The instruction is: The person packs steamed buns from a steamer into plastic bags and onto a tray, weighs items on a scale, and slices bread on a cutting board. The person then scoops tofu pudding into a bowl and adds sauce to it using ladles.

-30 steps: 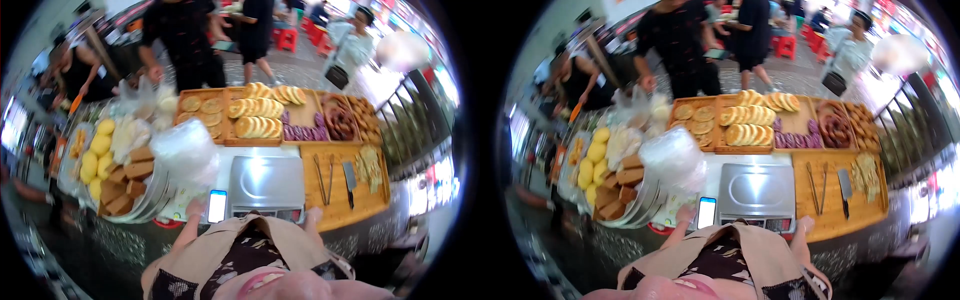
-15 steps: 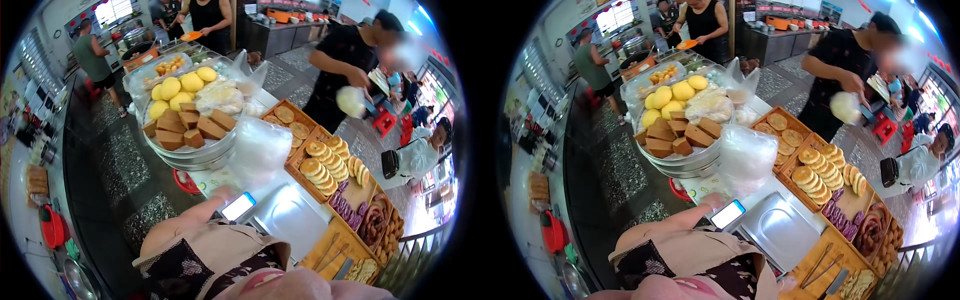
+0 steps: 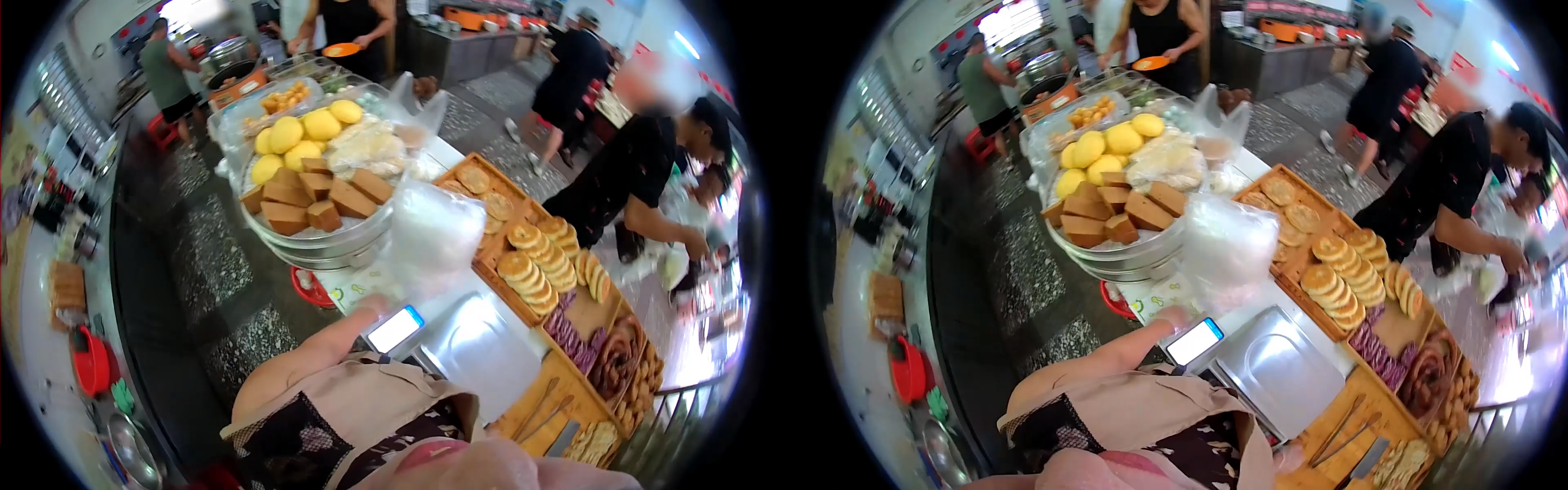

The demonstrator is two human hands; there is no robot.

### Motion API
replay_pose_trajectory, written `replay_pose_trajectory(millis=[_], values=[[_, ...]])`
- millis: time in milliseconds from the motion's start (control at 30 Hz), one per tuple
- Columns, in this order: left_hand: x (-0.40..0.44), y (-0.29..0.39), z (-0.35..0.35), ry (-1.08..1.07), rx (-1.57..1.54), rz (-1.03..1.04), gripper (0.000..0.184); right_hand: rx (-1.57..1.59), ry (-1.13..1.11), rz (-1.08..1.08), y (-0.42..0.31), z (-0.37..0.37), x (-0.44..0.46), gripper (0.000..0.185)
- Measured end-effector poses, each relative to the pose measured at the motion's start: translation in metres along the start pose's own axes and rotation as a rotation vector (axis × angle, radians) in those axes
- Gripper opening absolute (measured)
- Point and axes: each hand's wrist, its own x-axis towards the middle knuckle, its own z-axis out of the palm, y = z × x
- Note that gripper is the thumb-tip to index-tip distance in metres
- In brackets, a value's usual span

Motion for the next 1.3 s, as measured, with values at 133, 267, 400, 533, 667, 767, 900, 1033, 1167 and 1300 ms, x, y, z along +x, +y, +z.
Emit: replay_pose_trajectory(millis=[133,267,400,533,667,767,900,1033,1167,1300], values=[[-0.034,0.027,-0.037,0.004,-0.016,0.025,0.036,0.030,-0.058,0.075,0.027,-0.007,-0.018,0.034],[-0.012,0.014,-0.018,-0.006,0.079,0.129,0.035,0.016,-0.144,0.259,0.019,-0.017,-0.018,0.041],[-0.011,0.014,-0.020,-0.027,0.039,0.048,0.037,0.027,-0.147,0.283,0.017,-0.016,-0.018,0.041],[-0.034,0.035,-0.046,-0.131,0.030,-0.043,0.047,0.032,-0.138,0.302,0.015,-0.019,-0.017,0.042],[-0.030,0.036,-0.047,-0.149,0.005,-0.135,0.058,0.101,-0.116,0.381,0.004,-0.040,-0.025,0.042],[-0.031,0.035,-0.042,-0.122,-0.005,-0.146,0.057,0.098,-0.148,0.366,0.004,-0.046,-0.025,0.041],[-0.030,0.037,-0.041,-0.128,0.020,-0.154,0.058,0.095,-0.127,0.333,0.006,-0.040,-0.025,0.039],[-0.017,0.031,-0.032,-0.127,0.107,-0.139,0.058,0.118,-0.118,0.364,0.003,-0.044,-0.025,0.038],[-0.020,0.038,-0.040,-0.157,0.065,-0.159,0.058,0.130,-0.085,0.329,0.006,-0.038,-0.026,0.038],[-0.017,0.034,-0.033,-0.102,0.122,-0.080,0.055,0.094,-0.113,0.411,0.000,-0.045,-0.023,0.032]])
